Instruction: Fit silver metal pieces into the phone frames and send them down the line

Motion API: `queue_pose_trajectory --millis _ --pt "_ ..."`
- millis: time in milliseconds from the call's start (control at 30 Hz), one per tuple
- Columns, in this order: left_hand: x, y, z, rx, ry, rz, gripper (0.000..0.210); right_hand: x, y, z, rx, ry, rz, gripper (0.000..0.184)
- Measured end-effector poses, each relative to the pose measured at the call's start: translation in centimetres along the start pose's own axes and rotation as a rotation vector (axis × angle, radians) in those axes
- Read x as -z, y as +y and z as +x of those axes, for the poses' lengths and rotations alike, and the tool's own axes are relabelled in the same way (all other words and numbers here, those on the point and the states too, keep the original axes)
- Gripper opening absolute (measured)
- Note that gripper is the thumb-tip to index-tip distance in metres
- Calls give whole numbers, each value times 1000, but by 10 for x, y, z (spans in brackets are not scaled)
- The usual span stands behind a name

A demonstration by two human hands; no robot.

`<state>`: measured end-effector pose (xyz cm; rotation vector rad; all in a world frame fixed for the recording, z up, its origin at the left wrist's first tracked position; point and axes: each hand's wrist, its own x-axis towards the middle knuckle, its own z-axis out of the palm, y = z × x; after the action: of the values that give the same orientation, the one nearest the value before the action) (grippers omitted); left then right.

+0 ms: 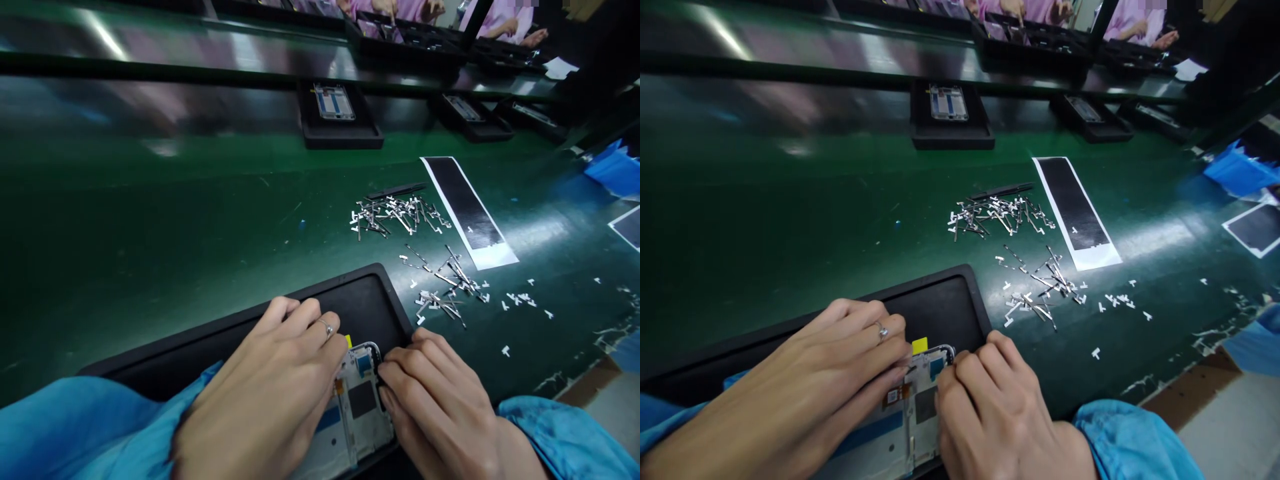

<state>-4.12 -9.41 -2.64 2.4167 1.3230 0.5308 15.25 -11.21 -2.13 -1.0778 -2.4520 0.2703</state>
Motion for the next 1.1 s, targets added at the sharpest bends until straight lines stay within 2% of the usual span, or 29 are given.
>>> queue_pose_trajectory --millis 200,500,933,1100 --pt "5 7 11 -48 -20 82 25 -10 0 -1 36 65 21 21" --pt "3 16 24 -142 -162 229 27 -13 1 -3 50 75 5 20" --pt "5 23 28 -177 -38 231 25 -22 -1 -9 90 164 -97 22" --pt "1 24 25 -228 9 312 23 -20 -4 -5 198 234 -214 26"
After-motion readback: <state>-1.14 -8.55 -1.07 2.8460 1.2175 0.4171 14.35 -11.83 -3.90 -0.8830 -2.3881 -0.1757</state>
